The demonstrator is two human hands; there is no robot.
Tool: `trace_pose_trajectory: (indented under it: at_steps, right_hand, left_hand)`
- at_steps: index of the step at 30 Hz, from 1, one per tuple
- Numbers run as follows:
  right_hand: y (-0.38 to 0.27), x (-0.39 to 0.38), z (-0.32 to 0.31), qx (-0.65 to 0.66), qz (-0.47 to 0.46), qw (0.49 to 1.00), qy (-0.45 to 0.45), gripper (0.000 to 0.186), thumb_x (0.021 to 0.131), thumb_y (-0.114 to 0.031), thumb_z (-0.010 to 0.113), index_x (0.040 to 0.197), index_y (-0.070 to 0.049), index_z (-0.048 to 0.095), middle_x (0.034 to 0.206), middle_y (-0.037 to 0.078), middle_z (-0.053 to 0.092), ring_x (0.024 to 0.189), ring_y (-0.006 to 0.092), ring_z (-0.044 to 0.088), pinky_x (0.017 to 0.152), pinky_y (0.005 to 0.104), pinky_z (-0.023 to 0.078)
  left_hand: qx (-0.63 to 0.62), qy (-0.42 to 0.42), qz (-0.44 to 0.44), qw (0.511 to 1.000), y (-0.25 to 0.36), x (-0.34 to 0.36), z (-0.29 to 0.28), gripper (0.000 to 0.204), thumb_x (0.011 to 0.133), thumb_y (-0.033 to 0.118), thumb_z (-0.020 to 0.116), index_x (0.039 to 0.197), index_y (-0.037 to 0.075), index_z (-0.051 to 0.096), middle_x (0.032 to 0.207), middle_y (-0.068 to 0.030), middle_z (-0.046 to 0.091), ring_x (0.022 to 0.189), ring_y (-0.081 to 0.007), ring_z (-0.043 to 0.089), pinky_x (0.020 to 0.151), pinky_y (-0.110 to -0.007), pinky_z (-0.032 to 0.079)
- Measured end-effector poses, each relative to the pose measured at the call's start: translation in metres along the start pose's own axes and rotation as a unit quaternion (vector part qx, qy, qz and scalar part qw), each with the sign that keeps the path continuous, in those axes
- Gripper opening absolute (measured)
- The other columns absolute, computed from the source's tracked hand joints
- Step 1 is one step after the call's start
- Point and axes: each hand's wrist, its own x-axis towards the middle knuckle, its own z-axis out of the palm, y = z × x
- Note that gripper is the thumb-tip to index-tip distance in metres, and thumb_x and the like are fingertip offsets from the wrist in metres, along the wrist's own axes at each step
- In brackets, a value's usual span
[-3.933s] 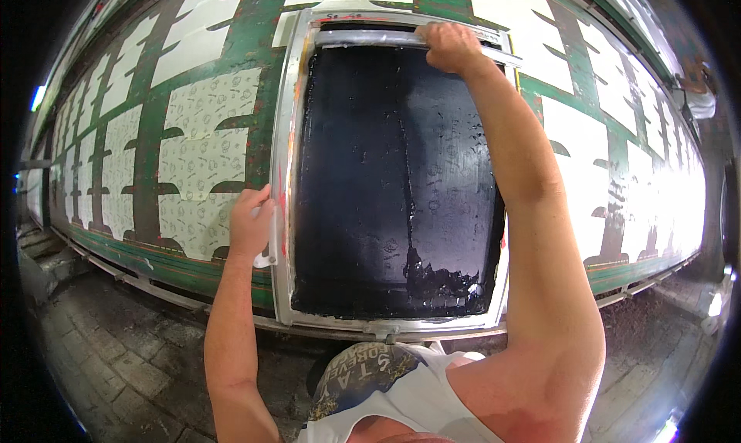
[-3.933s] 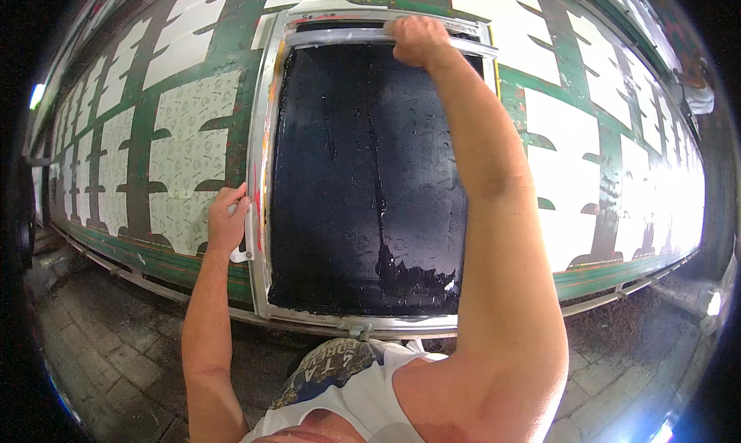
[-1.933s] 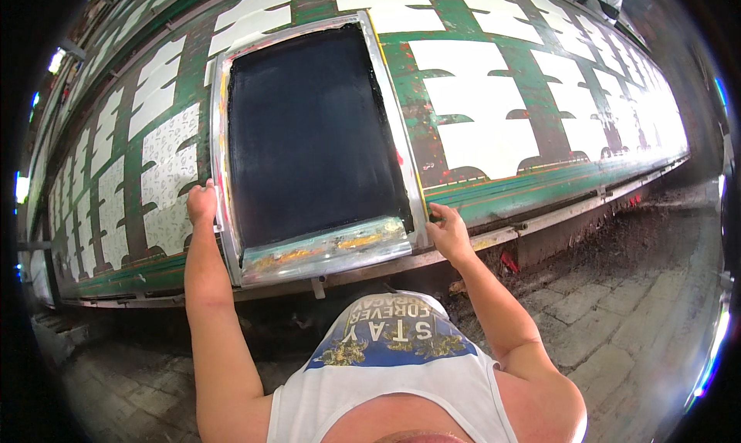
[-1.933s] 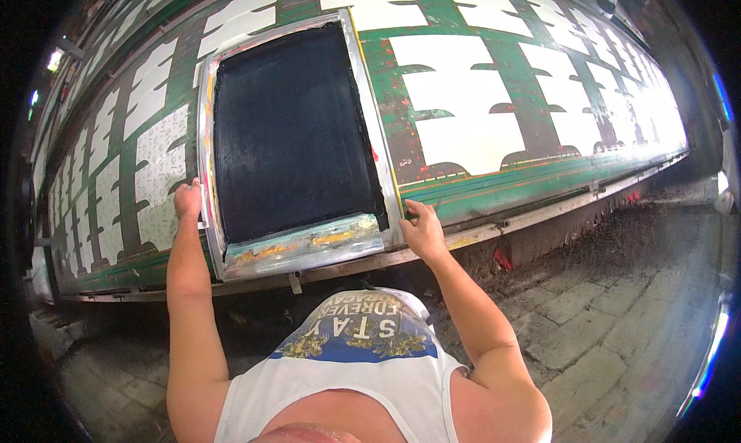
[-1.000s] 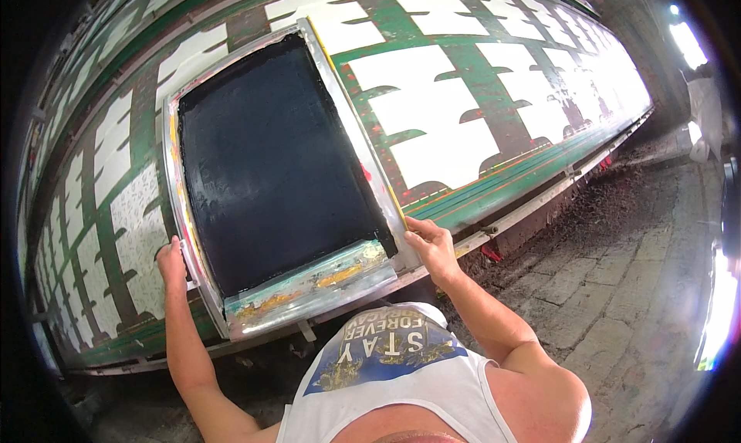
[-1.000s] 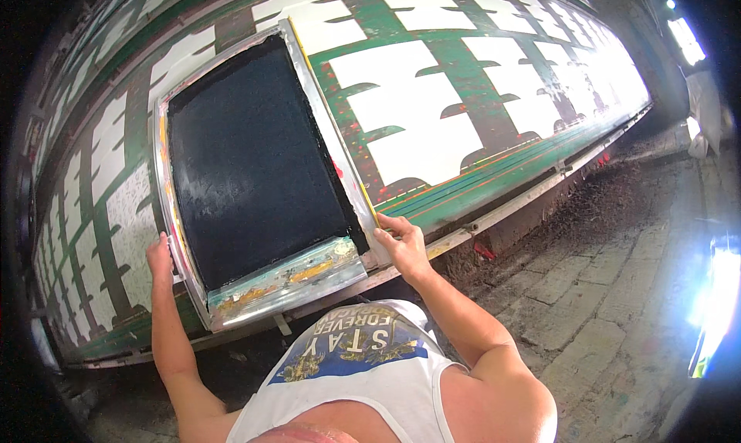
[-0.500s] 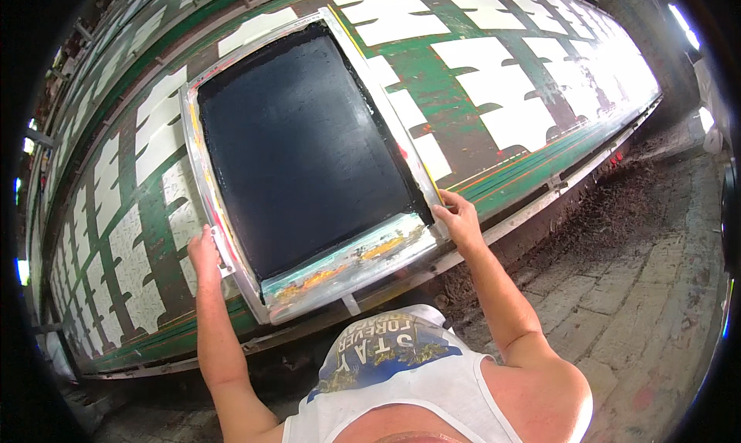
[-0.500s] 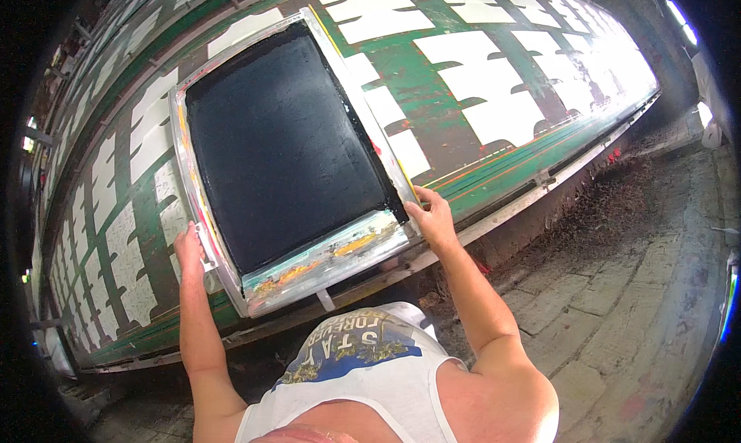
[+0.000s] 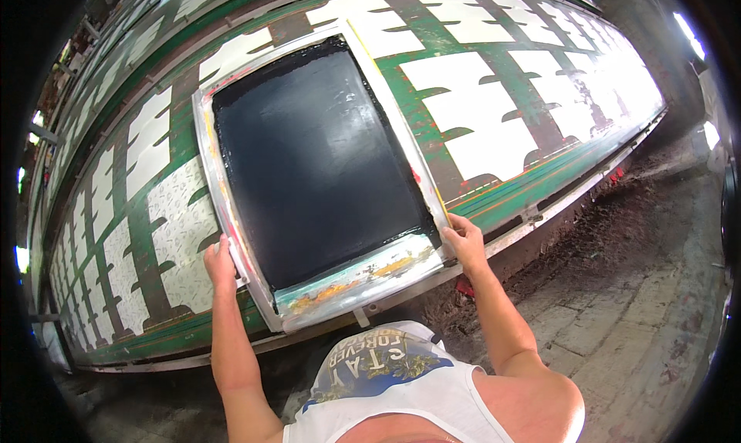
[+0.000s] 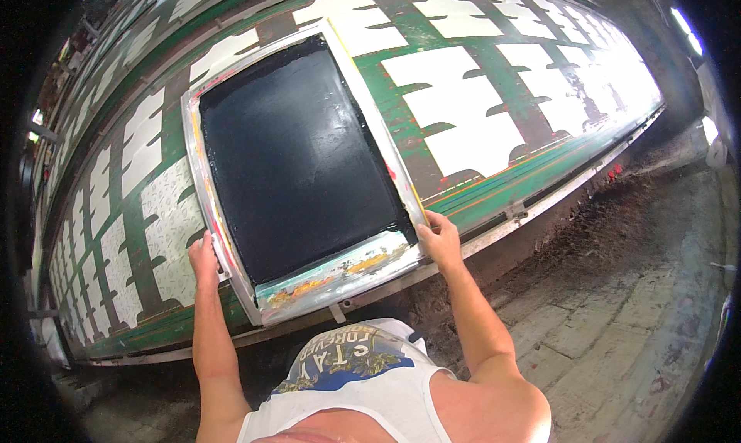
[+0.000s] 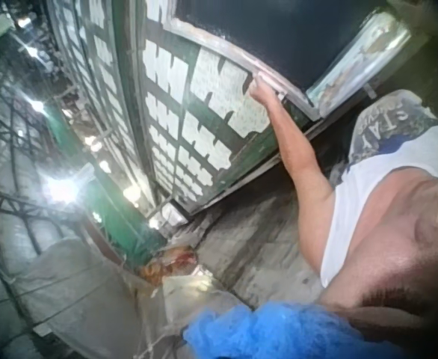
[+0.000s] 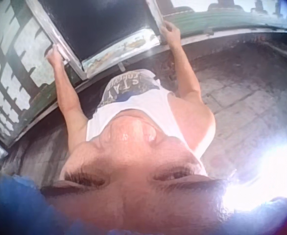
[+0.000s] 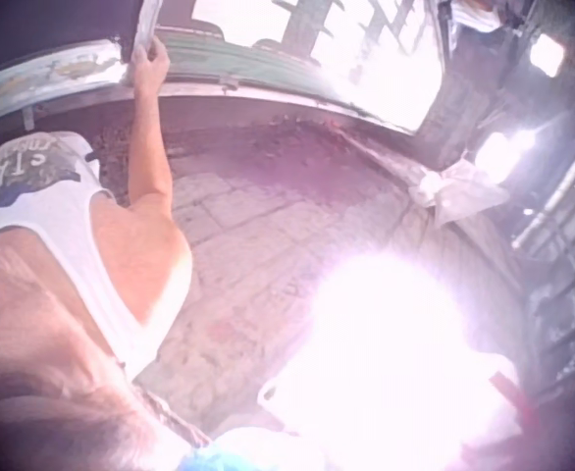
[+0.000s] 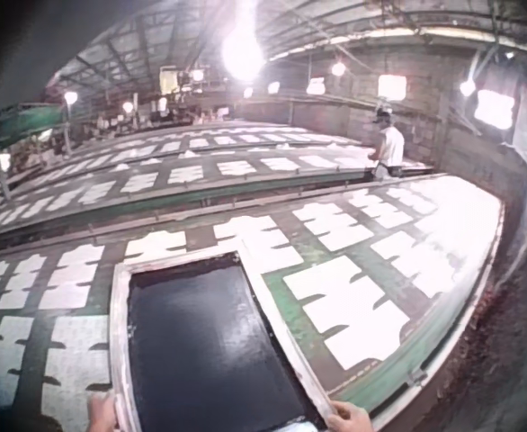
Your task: The person repeatedly wipes a large flat surface with a handheld squeegee-like tool, moving it back and forth across the surface. The person also briefly wipes the surface with their hand.
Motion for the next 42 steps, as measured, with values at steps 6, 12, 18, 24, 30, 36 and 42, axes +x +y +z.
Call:
trace_pose_trajectory:
  at_steps: [6,12,18,24,30,36,42]
  right_hand:
    - [0.017,0.01,-0.015,-0.033,-0.01,0.999,0.0,0.054,0.092,-0.022,0.081,0.14,0.001,0.074,0.122,0.018,0.08,0.104,0.0261,0.077,0.095,0.04,0.06]
    - [-0.002,0.003,-0.027,-0.136,-0.022,0.99,-0.013,0.061,0.092,-0.03,0.084,0.144,-0.001,0.071,0.131,0.02,0.078,0.12,0.0326,0.076,0.105,0.043,0.059]
    - [-0.032,-0.011,-0.03,-0.25,-0.015,0.968,-0.028,0.063,0.094,-0.034,0.08,0.147,-0.003,0.069,0.136,0.023,0.076,0.127,0.0382,0.073,0.11,0.0483,0.056]
    - [-0.036,-0.014,-0.032,-0.228,-0.018,0.973,-0.006,0.06,0.095,-0.029,0.08,0.148,-0.003,0.068,0.13,0.026,0.078,0.12,0.0379,0.077,0.105,0.0455,0.059]
    - [-0.057,-0.048,-0.005,-0.339,-0.327,0.881,0.041,0.055,0.09,-0.016,0.083,0.143,-0.01,0.07,0.147,0.02,0.067,0.136,0.0384,0.065,0.112,0.051,0.053]
    - [-0.069,-0.087,0.051,-0.256,-0.487,0.805,-0.223,0.046,0.09,-0.019,0.081,0.134,-0.009,0.075,0.147,0.017,0.067,0.136,0.0356,0.063,0.109,0.0497,0.053]
    - [-0.049,-0.106,0.06,-0.333,-0.505,0.757,-0.248,0.049,0.092,-0.021,0.077,0.14,-0.01,0.071,0.15,0.012,0.065,0.141,0.0329,0.06,0.114,0.0461,0.049]
  left_hand:
    - [-0.016,0.011,-0.031,0.999,0.012,-0.009,0.011,0.045,0.106,0.04,0.076,0.096,-0.004,0.069,0.081,-0.0093,0.067,0.065,-0.0195,0.063,0.057,-0.04,0.048]
    - [-0.014,-0.06,-0.043,0.997,0.03,-0.025,0.006,0.038,0.102,0.042,0.079,0.102,0.004,0.073,0.089,-0.0067,0.071,0.069,-0.0168,0.068,0.048,-0.033,0.05]
    - [0.008,-0.043,-0.053,0.998,0.031,-0.025,0.009,0.039,0.101,0.039,0.08,0.104,0.001,0.074,0.093,-0.0083,0.074,0.077,-0.0205,0.073,0.059,-0.037,0.057]
    - [0.016,-0.046,-0.001,0.999,0.023,-0.018,0.011,0.039,0.102,0.035,0.078,0.11,-0.004,0.076,0.102,-0.0129,0.079,0.092,-0.0266,0.075,0.09,-0.042,0.056]
    - [0.005,-0.054,-0.003,0.999,0.025,-0.019,0.016,0.041,0.102,0.034,0.078,0.115,-0.005,0.075,0.106,-0.0148,0.078,0.096,-0.0276,0.076,0.091,-0.043,0.057]
    - [-0.002,-0.091,-0.051,0.995,0.029,-0.015,0.014,0.04,0.104,0.037,0.076,0.109,-0.003,0.076,0.097,-0.0125,0.077,0.08,-0.0232,0.074,0.072,-0.039,0.057]
    - [-0.003,-0.143,-0.034,0.989,0.019,-0.007,0.009,0.036,0.111,0.032,0.063,0.108,-0.003,0.073,0.087,-0.0101,0.071,0.055,-0.0176,0.063,0.044,-0.034,0.048]
